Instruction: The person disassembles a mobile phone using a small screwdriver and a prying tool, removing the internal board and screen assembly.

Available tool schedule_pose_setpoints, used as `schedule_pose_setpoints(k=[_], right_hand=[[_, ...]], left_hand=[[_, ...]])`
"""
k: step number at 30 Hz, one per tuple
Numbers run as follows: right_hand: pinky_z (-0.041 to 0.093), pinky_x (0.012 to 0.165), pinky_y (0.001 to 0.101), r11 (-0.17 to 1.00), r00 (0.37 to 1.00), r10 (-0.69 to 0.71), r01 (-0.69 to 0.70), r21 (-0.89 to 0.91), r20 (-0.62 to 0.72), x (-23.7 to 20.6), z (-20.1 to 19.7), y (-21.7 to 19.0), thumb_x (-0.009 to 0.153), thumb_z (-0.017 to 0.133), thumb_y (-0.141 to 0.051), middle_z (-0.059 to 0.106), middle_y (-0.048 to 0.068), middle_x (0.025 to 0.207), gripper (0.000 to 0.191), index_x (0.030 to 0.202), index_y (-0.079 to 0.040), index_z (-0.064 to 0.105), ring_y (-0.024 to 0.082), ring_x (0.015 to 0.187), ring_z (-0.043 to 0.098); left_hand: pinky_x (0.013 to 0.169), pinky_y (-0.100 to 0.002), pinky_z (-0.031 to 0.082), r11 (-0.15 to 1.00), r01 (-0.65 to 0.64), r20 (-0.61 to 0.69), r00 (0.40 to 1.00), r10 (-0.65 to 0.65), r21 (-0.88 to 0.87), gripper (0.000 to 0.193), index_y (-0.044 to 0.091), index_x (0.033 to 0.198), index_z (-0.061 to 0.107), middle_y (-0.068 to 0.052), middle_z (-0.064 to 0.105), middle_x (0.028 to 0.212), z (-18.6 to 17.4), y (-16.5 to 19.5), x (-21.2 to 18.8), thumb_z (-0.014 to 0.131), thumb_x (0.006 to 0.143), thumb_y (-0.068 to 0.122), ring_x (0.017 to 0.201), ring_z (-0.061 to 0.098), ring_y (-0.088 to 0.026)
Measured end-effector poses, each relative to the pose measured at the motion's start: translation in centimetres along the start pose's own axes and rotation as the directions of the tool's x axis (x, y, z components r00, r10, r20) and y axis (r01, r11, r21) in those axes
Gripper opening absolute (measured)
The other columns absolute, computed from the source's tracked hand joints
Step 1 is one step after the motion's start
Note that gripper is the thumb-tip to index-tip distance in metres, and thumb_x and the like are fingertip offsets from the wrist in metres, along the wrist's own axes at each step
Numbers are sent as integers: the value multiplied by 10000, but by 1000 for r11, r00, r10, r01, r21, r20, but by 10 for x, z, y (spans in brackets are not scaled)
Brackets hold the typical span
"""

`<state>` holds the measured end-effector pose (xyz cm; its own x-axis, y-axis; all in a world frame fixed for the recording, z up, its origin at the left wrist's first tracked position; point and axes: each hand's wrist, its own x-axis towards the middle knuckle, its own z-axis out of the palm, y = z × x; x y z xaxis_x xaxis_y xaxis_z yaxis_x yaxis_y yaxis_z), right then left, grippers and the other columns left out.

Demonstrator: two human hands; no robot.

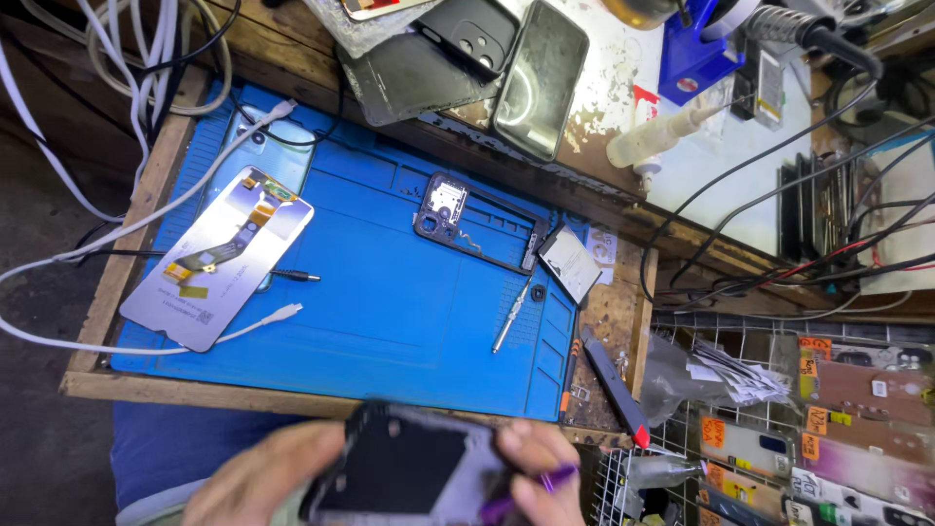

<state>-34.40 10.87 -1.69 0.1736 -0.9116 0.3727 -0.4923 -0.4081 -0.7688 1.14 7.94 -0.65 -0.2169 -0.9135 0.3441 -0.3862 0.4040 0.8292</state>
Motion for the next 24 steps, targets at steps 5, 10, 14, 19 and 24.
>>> schedule_pose_setpoints(k=[5, 10, 14, 19, 24], right_hand=[[388, 1171, 543, 773, 925, 379, -339, 536, 38, -26, 14, 30, 910, 763, -340, 661, 256, 1289, 545, 1218, 108, 720, 384, 1271, 605], [451, 1157, 427, 997, 988, 21, -9, 83, -155, 41, 71, -1, 837, 852, -189, 590, 203, 1376, 696, 1399, 25, 501, 306, 1289, 607], [383, 1198, 421, 997, 990, 51, -42, 69, -134, 89, 80, -36, 809, 863, -119, 525, 206, 1448, 840, 1492, 29, 398, 316, 1358, 536], [343, 1280, 474, 932, 968, 183, -115, 344, -171, 99, 79, -43, 917, 720, -34, 467, 211, 1562, 788, 1579, 37, 300, 343, 1471, 482], [375, 1190, 451, 893, 955, 263, -186, 409, -139, 87, 72, -19, 869, 675, 17, 412, 174, 1562, 814, 1562, -11, 248, 318, 1437, 477]], left_hand=[[1099, -446, 445, 529, 569, 433, 823, -369, -630, 524, -62, 1386, 581, -264, 651, 1315, 6, -24, 4, 682, 962, 230, 1274, 599, -342], [1040, -381, 469, 851, 205, 119, 979, -168, -483, 749, -36, 1524, 338, -203, 603, 1368, 20, -12, 69, 710, 895, 128, 1253, 605, -264], [962, -307, 553, 534, 359, 214, 925, -314, -766, 688, 24, 1545, 308, -128, 658, 1273, 28, -3, 123, 625, 934, 20, 1124, 664, -153], [925, -280, 561, 530, 378, 241, 919, -311, -759, 487, -11, 1446, 480, -118, 702, 1197, 30, -17, 147, 588, 971, -4, 1063, 669, -126], [895, -264, 557, 530, 421, 235, 893, -383, -736, 442, -7, 1389, 504, -92, 713, 1143, 37, -39, 155, 585, 955, -13, 1027, 678, -126]])
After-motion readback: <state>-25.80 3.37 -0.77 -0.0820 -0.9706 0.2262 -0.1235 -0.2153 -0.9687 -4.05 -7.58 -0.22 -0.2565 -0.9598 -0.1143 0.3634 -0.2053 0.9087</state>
